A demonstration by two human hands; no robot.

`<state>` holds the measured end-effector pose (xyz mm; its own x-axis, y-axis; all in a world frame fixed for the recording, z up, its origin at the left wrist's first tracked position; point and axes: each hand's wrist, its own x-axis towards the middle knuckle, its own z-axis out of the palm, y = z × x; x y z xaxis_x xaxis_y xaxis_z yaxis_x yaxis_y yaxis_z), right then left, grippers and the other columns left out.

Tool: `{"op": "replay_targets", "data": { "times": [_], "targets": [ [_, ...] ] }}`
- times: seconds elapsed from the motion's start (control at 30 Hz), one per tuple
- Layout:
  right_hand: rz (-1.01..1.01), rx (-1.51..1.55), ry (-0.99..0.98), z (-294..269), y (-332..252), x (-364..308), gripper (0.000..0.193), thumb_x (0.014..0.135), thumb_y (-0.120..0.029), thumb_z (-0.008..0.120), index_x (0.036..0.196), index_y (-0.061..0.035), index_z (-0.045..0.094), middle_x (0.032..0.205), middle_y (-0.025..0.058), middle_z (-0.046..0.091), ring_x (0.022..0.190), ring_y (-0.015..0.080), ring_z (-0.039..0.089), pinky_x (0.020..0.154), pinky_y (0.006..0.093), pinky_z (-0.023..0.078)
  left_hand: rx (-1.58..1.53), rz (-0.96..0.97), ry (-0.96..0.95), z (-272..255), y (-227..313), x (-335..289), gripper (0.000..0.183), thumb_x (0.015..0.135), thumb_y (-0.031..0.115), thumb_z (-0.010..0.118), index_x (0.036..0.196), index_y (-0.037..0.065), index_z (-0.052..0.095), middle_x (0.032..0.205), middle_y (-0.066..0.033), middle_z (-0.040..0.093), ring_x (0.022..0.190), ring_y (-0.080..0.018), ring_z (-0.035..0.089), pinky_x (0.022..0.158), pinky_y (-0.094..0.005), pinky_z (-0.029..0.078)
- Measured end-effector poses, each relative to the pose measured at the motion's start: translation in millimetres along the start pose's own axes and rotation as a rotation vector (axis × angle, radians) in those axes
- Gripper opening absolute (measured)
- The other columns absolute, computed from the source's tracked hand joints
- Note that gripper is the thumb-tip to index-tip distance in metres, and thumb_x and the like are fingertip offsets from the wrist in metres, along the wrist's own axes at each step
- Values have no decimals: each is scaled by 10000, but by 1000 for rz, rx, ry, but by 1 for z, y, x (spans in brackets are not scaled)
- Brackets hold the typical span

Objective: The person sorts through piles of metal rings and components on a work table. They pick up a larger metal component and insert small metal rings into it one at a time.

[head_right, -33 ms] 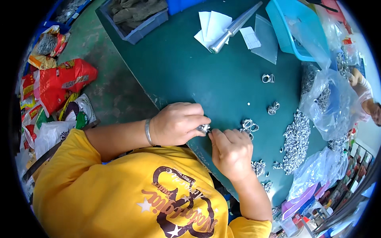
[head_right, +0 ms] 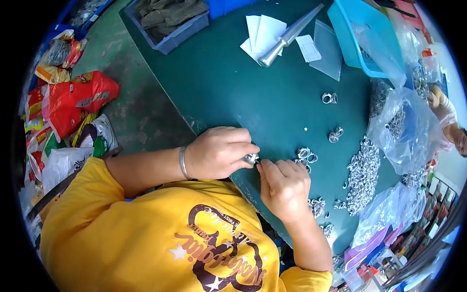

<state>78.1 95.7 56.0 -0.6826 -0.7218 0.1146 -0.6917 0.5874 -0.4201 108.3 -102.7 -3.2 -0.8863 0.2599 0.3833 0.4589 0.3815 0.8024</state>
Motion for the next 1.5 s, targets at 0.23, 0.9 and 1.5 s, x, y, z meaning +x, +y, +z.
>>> {"op": "replay_targets", "data": {
  "times": [0.23, 0.9, 1.5],
  "targets": [
    [-59, -27, 63, 11, 4, -4, 119, 753, -8, 718, 847, -18, 646, 650, 90, 552, 548, 278, 545, 536, 381, 421, -4, 3, -14, 2, -2, -3, 277, 726, 88, 779, 970, 3, 680, 883, -107, 588, 791, -290, 621, 712, -369, 521],
    [-163, -300, 190, 27, 0, -20, 155, 759, -39, 705, 912, -27, 679, 624, 26, 481, 545, 208, 461, 614, 369, 334, -33, -14, -23, 3, 0, -1, 230, 734, 82, 770, 928, 12, 669, 874, -108, 561, 759, -276, 620, 687, -355, 516],
    [75, -173, 269, 53, -19, -30, 138, 827, 35, 640, 964, 16, 635, 659, 60, 553, 533, 224, 530, 577, 347, 353, -10, -13, -61, -3, 0, 4, 218, 705, 71, 776, 891, 18, 675, 857, -114, 585, 754, -298, 636, 663, -368, 541]
  ]
}}
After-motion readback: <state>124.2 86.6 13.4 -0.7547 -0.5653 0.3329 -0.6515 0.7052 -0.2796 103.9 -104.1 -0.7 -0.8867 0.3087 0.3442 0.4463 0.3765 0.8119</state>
